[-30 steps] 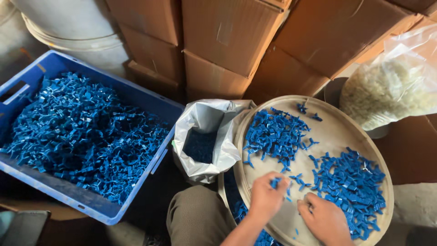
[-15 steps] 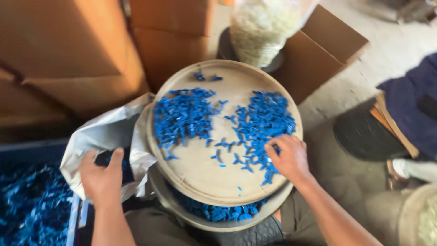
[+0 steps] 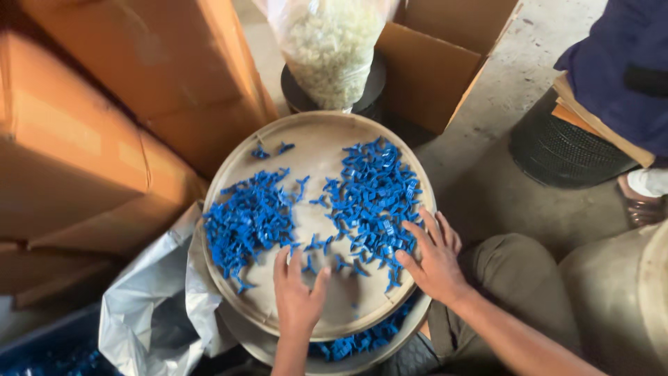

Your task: The person sits on the floor and uses both hands to pick up small blue plastic pieces from a round tray, separating them into two piles. The person repeatedly picks, inspects, and places the pieces back onto the tray.

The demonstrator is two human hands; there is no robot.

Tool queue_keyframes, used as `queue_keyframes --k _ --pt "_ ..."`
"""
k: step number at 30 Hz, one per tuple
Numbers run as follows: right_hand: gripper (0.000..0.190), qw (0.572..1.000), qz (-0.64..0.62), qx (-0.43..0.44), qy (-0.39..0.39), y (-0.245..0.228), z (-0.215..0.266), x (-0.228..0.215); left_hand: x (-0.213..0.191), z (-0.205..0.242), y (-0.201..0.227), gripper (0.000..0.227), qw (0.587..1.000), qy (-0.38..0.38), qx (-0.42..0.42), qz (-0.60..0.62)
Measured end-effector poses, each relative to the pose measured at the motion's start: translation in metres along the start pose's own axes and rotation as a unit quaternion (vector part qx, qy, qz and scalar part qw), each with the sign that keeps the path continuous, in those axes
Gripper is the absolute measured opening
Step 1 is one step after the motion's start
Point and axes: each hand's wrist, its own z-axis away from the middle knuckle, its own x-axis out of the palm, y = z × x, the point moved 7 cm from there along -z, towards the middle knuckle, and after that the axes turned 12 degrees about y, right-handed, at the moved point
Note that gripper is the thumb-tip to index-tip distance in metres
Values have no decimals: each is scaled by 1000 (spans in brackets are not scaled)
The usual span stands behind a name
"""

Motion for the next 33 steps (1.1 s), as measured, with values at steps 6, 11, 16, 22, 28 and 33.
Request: queue_keyframes --k 6,11,16,22,28,33 --pt "67 996 -63 55 -11 32 8 19 44 -22 8 77 995 -24 24 -98" --pt "69 995 -75 65 -15 30 7 18 75 0 47 79 997 -64 29 -44" --pt "64 994 -83 72 -17 29 3 13 90 27 75 73 998 -58 1 -18" --pt "60 992 -96 84 -17 31 2 14 60 13 23 69 998 28 -40 30" --pt "60 993 -80 86 -16 31 1 14 62 -36 -20 81 995 -77 -67 -4" --pt "59 993 -85 83 -11 31 0 16 81 -55 -19 93 969 -149 -107 -166"
